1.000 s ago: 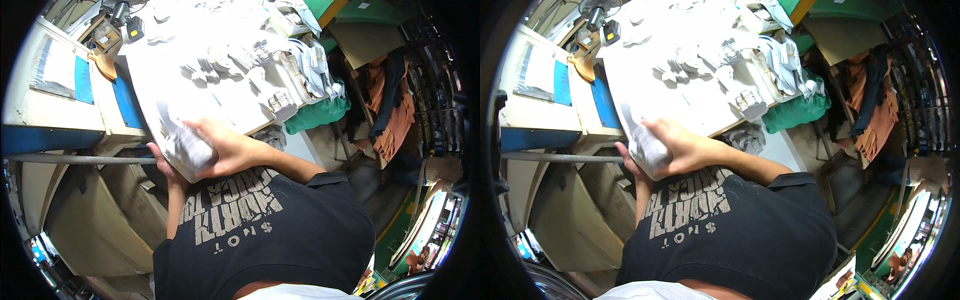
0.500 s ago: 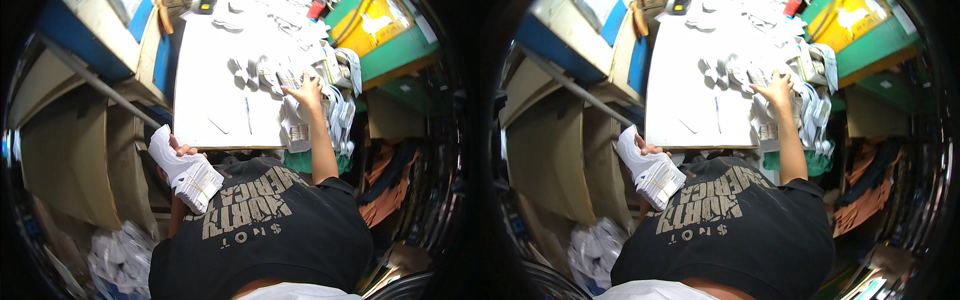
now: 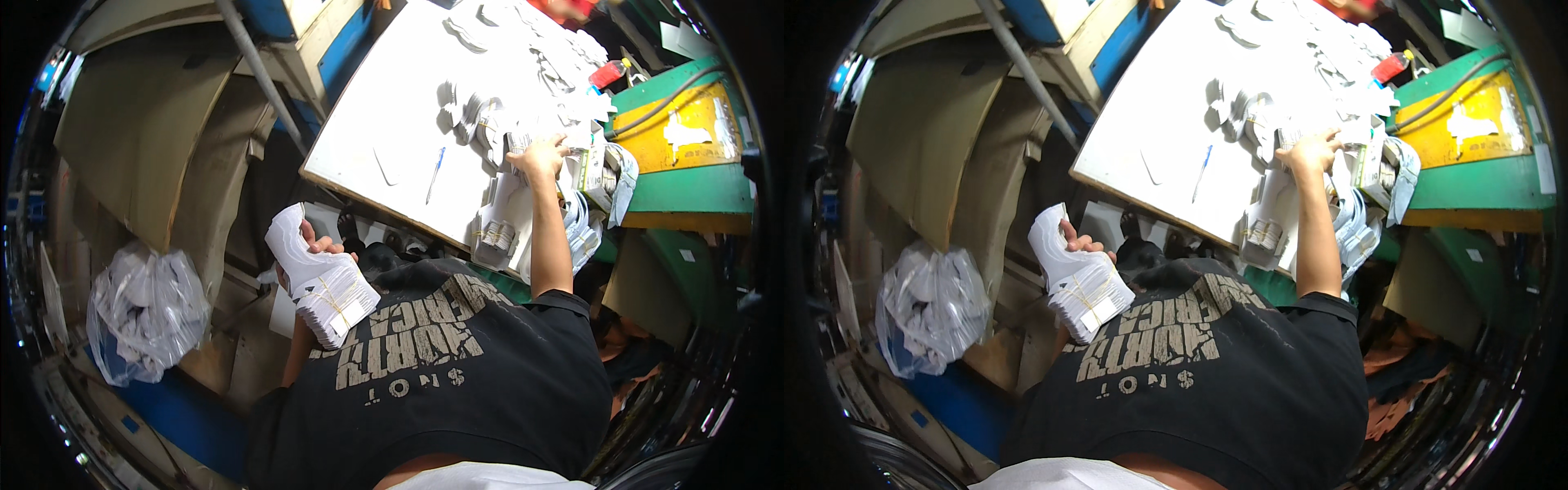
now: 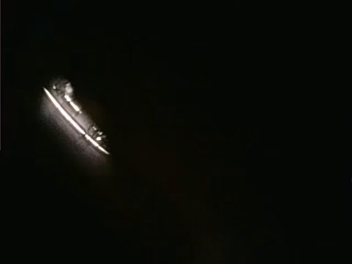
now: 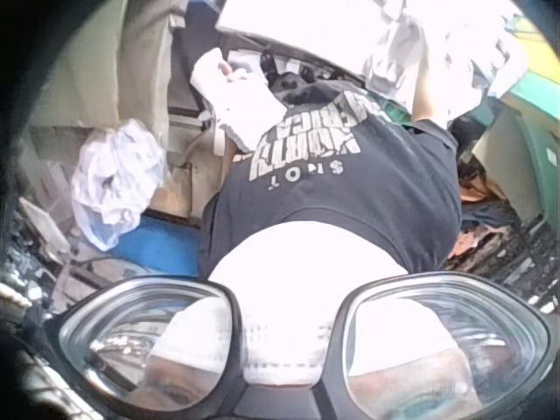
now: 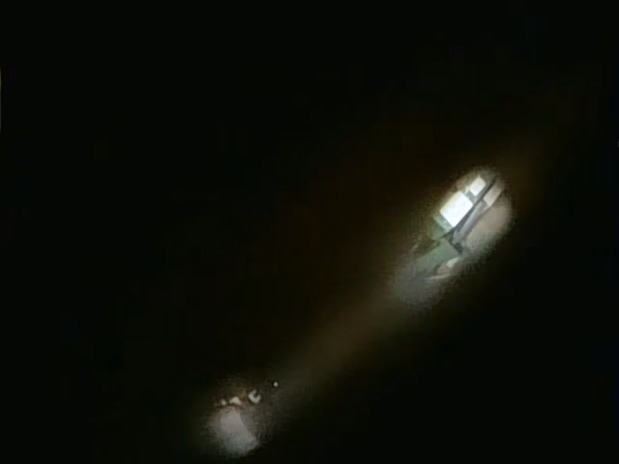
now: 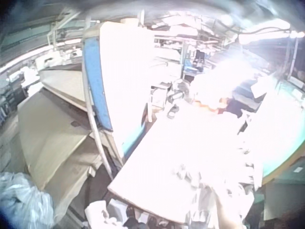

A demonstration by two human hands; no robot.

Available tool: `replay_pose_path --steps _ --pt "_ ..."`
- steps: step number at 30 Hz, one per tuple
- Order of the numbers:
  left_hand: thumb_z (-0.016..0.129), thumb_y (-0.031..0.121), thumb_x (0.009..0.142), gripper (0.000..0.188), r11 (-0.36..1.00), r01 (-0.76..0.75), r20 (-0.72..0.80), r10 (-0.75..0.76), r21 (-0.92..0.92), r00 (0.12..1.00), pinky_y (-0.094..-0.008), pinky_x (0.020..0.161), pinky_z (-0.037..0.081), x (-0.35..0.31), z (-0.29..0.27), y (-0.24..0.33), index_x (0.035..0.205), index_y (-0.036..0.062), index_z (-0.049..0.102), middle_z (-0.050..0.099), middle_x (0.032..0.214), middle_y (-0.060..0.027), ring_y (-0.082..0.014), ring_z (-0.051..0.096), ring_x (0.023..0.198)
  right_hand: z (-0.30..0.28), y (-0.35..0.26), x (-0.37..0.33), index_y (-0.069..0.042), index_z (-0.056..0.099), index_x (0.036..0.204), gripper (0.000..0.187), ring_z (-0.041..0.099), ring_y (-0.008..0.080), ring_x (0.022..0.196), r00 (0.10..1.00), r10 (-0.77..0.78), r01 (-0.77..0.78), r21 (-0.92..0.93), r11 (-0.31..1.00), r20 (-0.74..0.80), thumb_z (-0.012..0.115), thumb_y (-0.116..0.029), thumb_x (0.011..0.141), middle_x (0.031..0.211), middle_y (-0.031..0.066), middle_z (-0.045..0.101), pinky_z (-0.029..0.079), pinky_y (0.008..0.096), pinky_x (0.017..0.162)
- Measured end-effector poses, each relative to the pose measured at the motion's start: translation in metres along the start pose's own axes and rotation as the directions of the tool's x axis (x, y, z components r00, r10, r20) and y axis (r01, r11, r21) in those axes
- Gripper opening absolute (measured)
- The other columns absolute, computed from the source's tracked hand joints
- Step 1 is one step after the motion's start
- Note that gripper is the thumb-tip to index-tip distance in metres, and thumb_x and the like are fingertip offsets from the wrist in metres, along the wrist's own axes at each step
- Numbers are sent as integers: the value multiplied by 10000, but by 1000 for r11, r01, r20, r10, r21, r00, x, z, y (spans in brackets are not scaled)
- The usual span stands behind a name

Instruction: The person walks to a table in a workshop and begins sorting small white paper tags from a plastic bag. They separate the tags by hand, occasionally using a pen to mark or write on them, and place sorted stacks on the table.

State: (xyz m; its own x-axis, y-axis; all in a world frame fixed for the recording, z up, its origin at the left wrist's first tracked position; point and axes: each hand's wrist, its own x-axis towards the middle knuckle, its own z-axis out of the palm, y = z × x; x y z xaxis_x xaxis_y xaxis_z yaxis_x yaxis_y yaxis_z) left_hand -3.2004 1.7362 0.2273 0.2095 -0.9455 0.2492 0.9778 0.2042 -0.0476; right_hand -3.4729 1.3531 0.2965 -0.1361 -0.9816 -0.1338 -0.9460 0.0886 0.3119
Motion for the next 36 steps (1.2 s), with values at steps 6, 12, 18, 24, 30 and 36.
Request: replay_pose_path --steps 6,12,18,24,30,36 --pt "755 487 933 696 994 -101 -47 103 43 994 -601 1240 315 -26 13 -22 1541 247 518 682 1251 4 -255 584 1294 15 17 26 5 564 1447 1055 395 486 1447 999 -9 3 130 992 44 881 -630 667 1608 276 343 584 502 998" --pt "818 464 880 805 984 -138 18 137 112 990 -612 1242 306 -31 14 -23 1573 258 464 666 1273 9 -272 567 1314 61 94 77 8 668 1303 860 608 347 1228 992 -108 28 702 712 71 879 -576 709 1361 192 601 546 556 915" --pt "783 457 920 682 986 -124 8 124 107 992 -589 1258 288 -27 13 -26 1521 262 527 666 1242 29 -256 558 1315 54 144 46 -134 713 1257 483 607 243 1193 971 -186 -177 978 -115 153 732 -460 901 1267 37 665 556 558 845" --pt "595 452 1033 330 993 37 -57 -30 116 998 -583 1264 291 1 12 -29 1323 344 710 392 1633 -87 -291 297 1558 -27 123 -54 77 604 1376 749 560 249 1283 816 -413 388 913 -127 -404 827 -354 805 1360 135 588 429 365 1090" --pt "601 478 1015 249 933 143 -121 -109 329 987 -672 1221 324 46 34 -46 1206 448 758 57 1765 -136 -420 60 1614 -63 7 -169 7 671 1265 706 521 305 1292 418 -814 494 853 -169 -403 908 -414 751 1386 158 490 443 413 1087" --pt "608 478 1011 242 922 118 -140 -70 369 988 -680 1217 321 36 37 -35 1199 446 758 61 1765 -132 -416 64 1613 -49 -62 -215 -97 598 1415 616 569 367 1267 256 -788 694 674 -253 -560 702 -510 970 1419 202 521 495 469 1074"
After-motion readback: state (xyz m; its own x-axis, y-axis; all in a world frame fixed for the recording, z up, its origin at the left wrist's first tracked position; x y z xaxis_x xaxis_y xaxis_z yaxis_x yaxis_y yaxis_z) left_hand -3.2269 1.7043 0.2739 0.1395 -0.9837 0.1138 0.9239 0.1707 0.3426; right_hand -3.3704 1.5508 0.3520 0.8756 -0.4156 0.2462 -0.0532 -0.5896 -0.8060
